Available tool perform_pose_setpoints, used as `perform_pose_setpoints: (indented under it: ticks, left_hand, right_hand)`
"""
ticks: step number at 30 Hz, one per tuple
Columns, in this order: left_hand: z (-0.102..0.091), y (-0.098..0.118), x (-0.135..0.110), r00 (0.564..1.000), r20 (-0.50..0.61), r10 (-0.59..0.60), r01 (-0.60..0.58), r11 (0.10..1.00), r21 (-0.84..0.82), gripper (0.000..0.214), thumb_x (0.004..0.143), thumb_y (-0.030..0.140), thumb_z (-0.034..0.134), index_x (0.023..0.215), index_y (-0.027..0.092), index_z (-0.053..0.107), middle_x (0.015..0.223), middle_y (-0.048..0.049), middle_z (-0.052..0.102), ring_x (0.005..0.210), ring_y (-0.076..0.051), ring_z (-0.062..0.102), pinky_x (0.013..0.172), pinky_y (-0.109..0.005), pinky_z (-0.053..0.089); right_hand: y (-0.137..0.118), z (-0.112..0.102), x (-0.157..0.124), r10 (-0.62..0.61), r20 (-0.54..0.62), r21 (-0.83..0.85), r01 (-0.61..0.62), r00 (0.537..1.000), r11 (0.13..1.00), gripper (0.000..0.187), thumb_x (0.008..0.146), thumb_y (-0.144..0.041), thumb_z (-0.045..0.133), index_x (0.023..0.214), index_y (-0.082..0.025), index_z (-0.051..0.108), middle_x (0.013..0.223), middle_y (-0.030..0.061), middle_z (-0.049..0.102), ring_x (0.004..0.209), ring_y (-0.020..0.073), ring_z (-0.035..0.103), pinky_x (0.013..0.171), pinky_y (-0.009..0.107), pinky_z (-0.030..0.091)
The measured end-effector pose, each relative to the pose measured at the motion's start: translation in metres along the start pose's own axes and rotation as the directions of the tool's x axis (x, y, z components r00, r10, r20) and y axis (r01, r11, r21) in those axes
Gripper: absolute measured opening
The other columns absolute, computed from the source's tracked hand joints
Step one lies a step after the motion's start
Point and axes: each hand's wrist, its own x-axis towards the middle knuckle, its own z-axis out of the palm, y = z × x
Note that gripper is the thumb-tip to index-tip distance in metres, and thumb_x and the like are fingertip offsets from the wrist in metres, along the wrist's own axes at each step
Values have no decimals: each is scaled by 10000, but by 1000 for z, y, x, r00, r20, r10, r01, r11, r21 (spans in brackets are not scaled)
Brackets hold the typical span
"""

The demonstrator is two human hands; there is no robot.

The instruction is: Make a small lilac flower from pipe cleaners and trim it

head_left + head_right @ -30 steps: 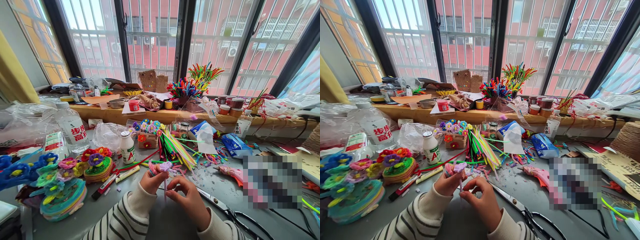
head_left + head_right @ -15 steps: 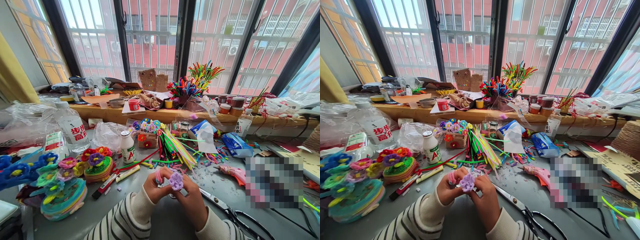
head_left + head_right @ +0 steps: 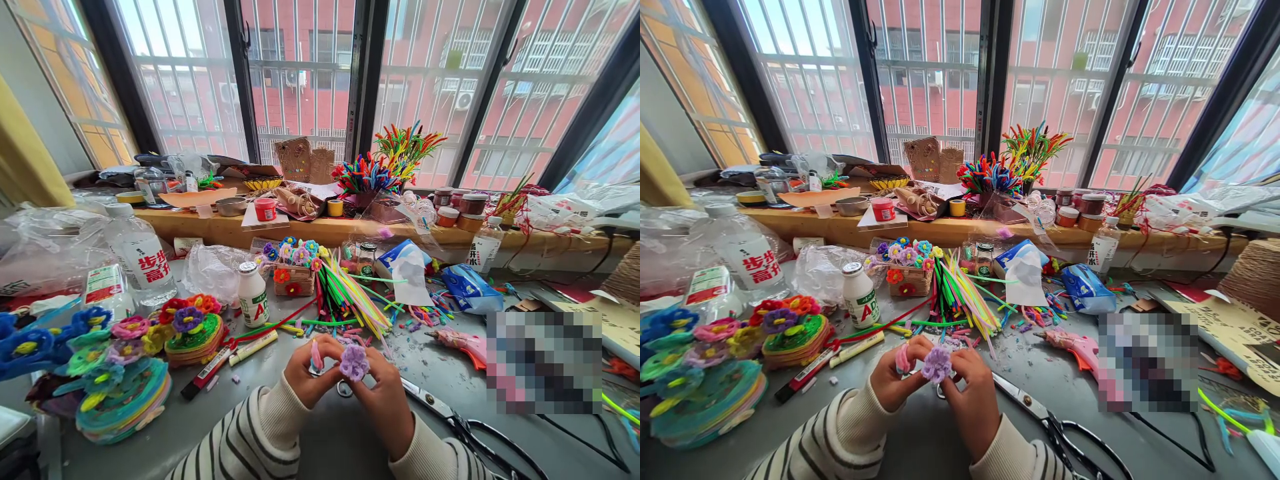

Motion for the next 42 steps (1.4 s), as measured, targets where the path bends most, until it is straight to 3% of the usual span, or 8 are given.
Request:
perform_pose_setpoints:
  ticks: [16,20,23,26,29,32,37,42]
  left_hand:
    - [0,1,0,1000,-9,22,-22,999,40,113,656,227,563,625,120,581,606,-50,564,605,-152,525,591,-286,415]
    - [0,1,-2,1000,-25,-15,17,997,70,120,652,231,566,615,118,577,574,-48,571,585,-148,526,577,-284,420]
    - [-2,0,-3,997,-56,-62,67,993,99,105,653,218,565,619,121,584,561,-45,586,553,-139,532,550,-273,428]
    - [-3,-2,-3,994,-95,-57,68,990,120,104,654,213,564,625,118,592,581,-58,606,566,-148,550,547,-272,440]
    - [-3,-4,-1,991,-128,-32,52,987,154,114,655,215,565,626,110,599,578,-67,616,550,-145,555,532,-265,446]
    - [-2,-4,0,997,-71,3,15,967,253,101,654,185,567,633,95,607,578,-81,623,549,-146,561,539,-269,450]
    - [-3,-3,-1,994,78,82,-109,886,450,79,660,156,558,656,99,613,590,-84,629,579,-152,562,575,-287,448]
    - [-5,-4,-1,994,58,88,-105,862,495,75,677,168,543,673,121,601,603,-65,629,595,-141,561,589,-279,448]
  right_hand:
    - [-5,1,1,-42,20,-68,44,999,997,131,717,-248,507,666,-192,614,677,32,593,696,182,520,609,256,400]
    - [-7,2,1,52,99,111,-63,994,992,159,690,-315,544,663,-176,615,659,27,568,616,150,507,523,220,399]
    - [-1,4,1,120,231,400,-206,966,893,301,666,-448,531,634,-158,608,641,18,525,571,127,483,471,207,392]
    - [7,4,4,196,257,650,-319,946,690,458,696,-556,412,661,-142,604,647,38,523,570,127,478,459,219,387]
    - [10,-1,9,332,200,753,-361,922,550,437,677,-550,455,697,-136,594,628,40,540,576,121,475,445,196,358]
    - [4,-8,13,396,233,801,-406,889,441,406,671,-541,470,636,-146,557,545,-6,500,494,85,430,426,179,321]
    - [-2,-11,16,426,272,764,-463,863,449,293,633,-415,576,559,-139,511,377,-60,404,342,45,295,355,170,202]
    - [4,-11,15,476,214,751,-455,853,479,276,634,-347,587,493,-144,464,371,-68,386,338,38,281,350,171,178]
